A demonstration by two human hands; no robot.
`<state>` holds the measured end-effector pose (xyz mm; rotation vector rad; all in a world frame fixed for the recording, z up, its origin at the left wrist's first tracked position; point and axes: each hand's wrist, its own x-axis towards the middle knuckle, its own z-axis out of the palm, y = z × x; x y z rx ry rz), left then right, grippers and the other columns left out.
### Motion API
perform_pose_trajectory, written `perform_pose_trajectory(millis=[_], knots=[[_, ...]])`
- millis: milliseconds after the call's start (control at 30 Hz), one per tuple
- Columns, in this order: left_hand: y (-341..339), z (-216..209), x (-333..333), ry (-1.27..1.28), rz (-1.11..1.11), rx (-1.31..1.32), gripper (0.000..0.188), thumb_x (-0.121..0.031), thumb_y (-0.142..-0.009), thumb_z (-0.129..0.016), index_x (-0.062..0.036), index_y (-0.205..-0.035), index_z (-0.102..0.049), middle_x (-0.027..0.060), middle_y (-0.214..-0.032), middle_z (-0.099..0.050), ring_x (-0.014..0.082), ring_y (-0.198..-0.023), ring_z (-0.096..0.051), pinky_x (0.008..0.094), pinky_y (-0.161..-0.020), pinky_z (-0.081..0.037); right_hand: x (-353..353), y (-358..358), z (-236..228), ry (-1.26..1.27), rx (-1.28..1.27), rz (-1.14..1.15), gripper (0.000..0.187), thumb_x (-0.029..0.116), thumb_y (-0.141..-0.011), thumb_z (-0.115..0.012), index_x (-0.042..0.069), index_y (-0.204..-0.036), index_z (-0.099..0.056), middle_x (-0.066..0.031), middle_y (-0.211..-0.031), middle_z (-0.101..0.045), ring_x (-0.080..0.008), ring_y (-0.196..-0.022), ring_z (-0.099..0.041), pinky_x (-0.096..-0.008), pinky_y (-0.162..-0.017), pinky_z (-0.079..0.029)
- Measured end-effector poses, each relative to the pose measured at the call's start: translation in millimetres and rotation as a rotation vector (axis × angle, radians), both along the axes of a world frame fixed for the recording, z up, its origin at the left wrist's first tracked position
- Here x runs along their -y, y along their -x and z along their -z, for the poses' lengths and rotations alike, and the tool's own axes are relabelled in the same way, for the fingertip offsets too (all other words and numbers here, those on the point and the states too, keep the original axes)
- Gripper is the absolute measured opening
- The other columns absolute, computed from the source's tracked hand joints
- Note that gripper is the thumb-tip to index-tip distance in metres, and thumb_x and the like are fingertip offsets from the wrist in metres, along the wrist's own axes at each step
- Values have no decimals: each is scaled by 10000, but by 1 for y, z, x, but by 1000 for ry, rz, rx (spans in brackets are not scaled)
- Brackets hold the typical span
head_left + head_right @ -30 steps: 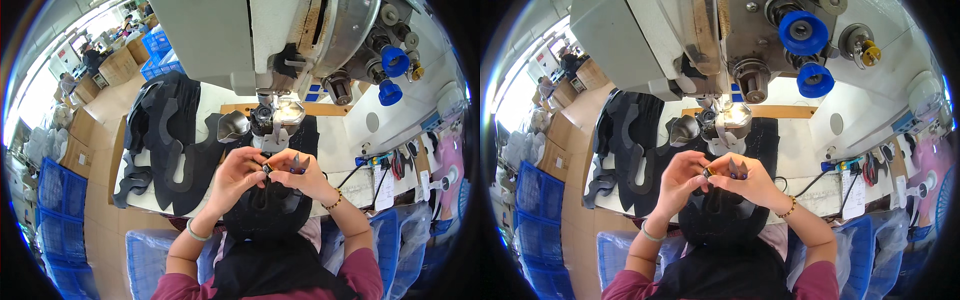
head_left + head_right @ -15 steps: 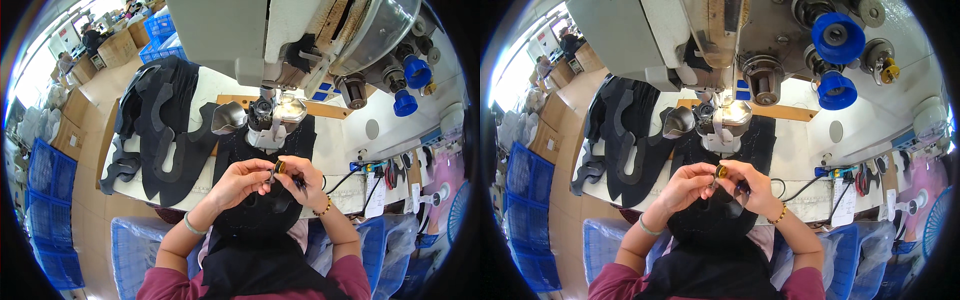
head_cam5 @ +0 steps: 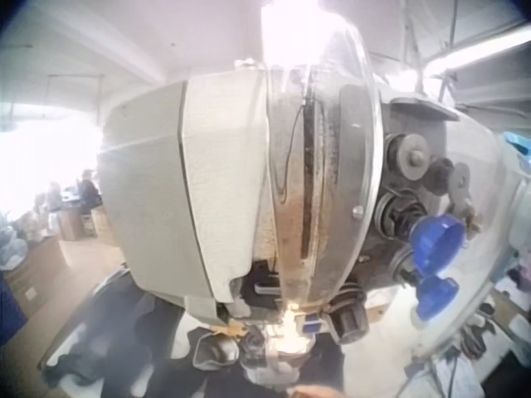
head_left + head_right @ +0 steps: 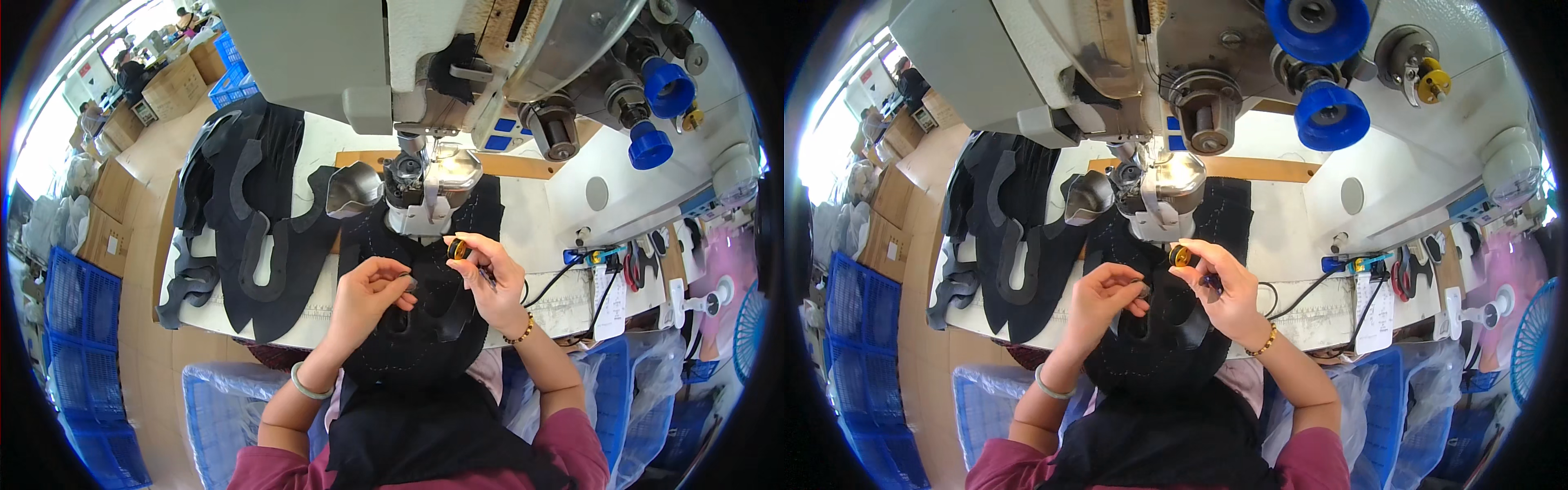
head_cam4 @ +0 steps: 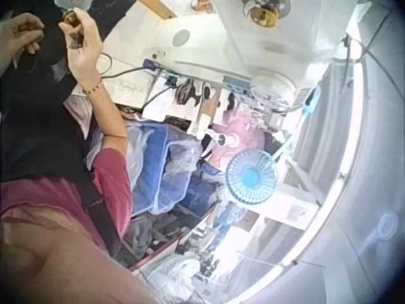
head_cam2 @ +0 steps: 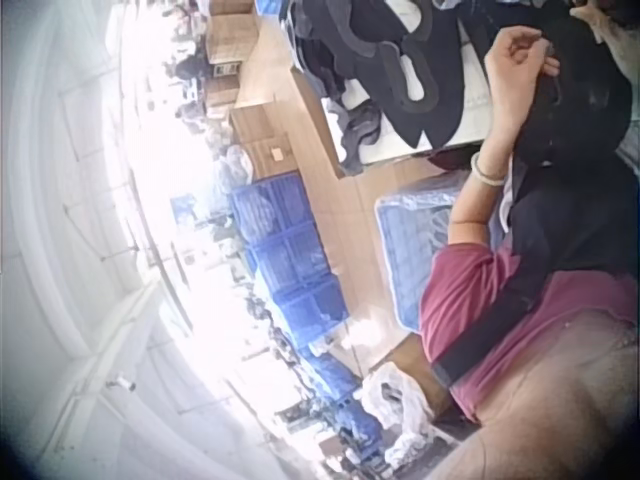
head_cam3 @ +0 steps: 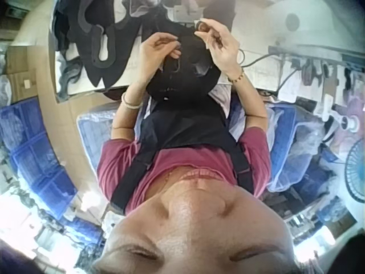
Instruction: The person sews shoe upper pieces using a sewing machine, trims threads with snips, replaces the machine bobbin, and stitches the fabric components together.
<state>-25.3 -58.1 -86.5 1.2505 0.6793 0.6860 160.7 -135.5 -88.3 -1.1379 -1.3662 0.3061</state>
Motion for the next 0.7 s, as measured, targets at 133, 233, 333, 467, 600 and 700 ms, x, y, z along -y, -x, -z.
perform_pose_trajectory(millis=[133,233,333,467,600,700], knots=[[-2,-16,-3,128,13,62,207,-29,-875,-598,61,-1059,-564,124,-835,-644,152,-728,-653,235,-646,-533,0,-1,-8,-59,142,-23,417,-44,-758,-715,23,-1149,-585,-72,-996,-599,-80,-657,-502,-195,-602,-440],[-7,-24,-7,-1,47,33,196,-32,-872,-606,50,-1049,-584,105,-842,-648,123,-753,-635,229,-668,-519,1,-2,-12,-112,259,-85,439,-54,-753,-708,50,-1163,-594,-59,-1000,-545,-96,-712,-525,-208,-597,-439],[-7,-28,-9,-21,125,13,209,-55,-879,-611,29,-1069,-632,83,-889,-667,95,-750,-621,221,-681,-514,4,-7,-13,-15,300,-210,495,-103,-742,-657,102,-1188,-597,-52,-1003,-504,-112,-753,-545,-222,-602,-446],[-5,-40,-14,-59,292,-33,255,-38,-883,-585,43,-1120,-630,121,-948,-676,121,-794,-644,242,-738,-527,8,-12,-24,175,364,-339,644,-159,-670,-571,163,-1227,-573,-57,-1015,-495,-150,-763,-585,-244,-634,-495],[0,-40,-23,31,377,-24,288,-32,-879,-576,73,-1146,-601,146,-973,-674,149,-827,-659,255,-766,-531,9,-15,-36,265,425,-395,650,-153,-653,-582,159,-1223,-564,-53,-1012,-501,-163,-748,-603,-258,-629,-522],[3,-45,-28,109,436,-2,286,-55,-882,-584,104,-1120,-598,163,-974,-670,172,-829,-667,269,-774,-537,8,-14,-45,326,428,-424,593,-137,-686,-600,155,-1202,-573,-51,-1003,-503,-172,-784,-600,-263,-653,-513]])
